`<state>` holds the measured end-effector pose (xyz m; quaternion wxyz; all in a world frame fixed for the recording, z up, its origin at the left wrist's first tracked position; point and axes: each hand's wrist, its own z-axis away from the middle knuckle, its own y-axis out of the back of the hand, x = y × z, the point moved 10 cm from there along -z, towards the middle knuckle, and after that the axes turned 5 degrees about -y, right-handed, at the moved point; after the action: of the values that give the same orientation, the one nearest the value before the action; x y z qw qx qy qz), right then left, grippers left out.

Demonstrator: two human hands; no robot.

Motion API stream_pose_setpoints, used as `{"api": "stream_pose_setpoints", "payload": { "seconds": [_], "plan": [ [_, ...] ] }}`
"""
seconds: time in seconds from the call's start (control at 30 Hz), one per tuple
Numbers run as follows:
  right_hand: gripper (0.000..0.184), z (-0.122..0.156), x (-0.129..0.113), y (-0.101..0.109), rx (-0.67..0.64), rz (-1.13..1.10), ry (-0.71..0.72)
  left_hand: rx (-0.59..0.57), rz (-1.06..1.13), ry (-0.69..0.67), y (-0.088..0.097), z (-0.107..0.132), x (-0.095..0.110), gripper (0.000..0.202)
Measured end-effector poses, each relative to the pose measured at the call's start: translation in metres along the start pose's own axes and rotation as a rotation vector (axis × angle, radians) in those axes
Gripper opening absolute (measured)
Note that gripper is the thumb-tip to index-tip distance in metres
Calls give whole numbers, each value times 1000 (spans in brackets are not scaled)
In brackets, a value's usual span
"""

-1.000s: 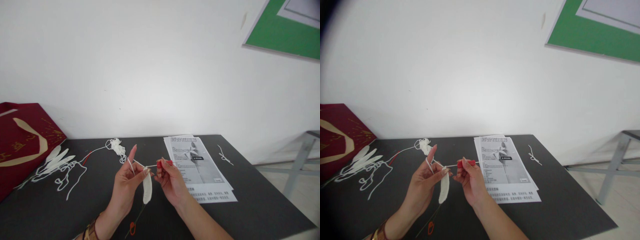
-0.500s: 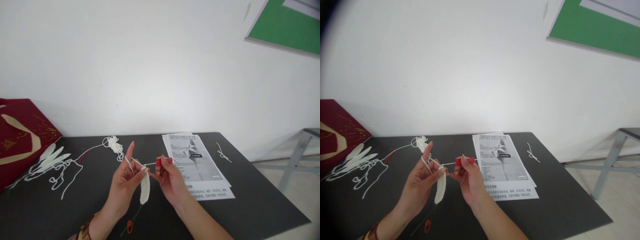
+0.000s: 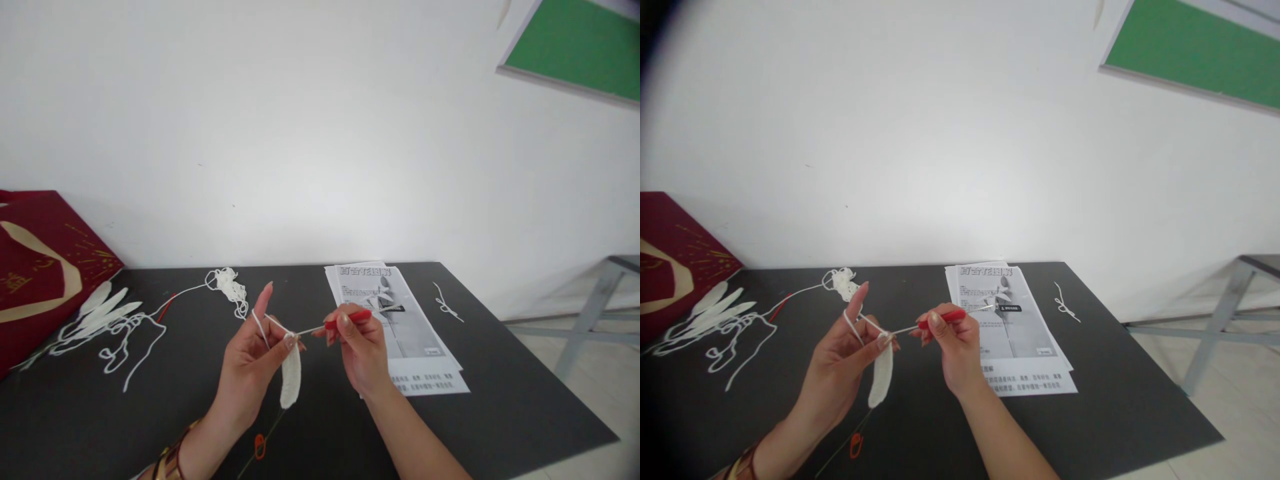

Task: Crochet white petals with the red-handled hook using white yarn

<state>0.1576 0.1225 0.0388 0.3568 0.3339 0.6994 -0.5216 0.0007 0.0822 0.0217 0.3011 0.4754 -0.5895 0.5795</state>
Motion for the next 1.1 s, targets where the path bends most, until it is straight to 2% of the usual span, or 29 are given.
{"api": "stream_pose_setpoints", "payload": {
  "seconds": [0.2,0.33,0.53,0.87,0.97,1.1],
  "plan": [
    [10,10,-14,-7,-68,175,172,5,-4,-26,2,-1,1,77],
    [10,18,-23,-13,-76,320,274,53,6,-40,8,-3,1,73],
    [20,34,-38,-28,-138,532,463,142,20,-44,19,-3,-1,69],
    [31,57,-48,-57,-244,791,758,197,0,-68,24,-4,0,66],
    [35,58,-47,-58,-234,803,758,210,-44,-106,26,-3,4,63],
    [36,45,-37,-45,-167,692,584,214,-102,-144,28,-4,6,63]
  ]
}}
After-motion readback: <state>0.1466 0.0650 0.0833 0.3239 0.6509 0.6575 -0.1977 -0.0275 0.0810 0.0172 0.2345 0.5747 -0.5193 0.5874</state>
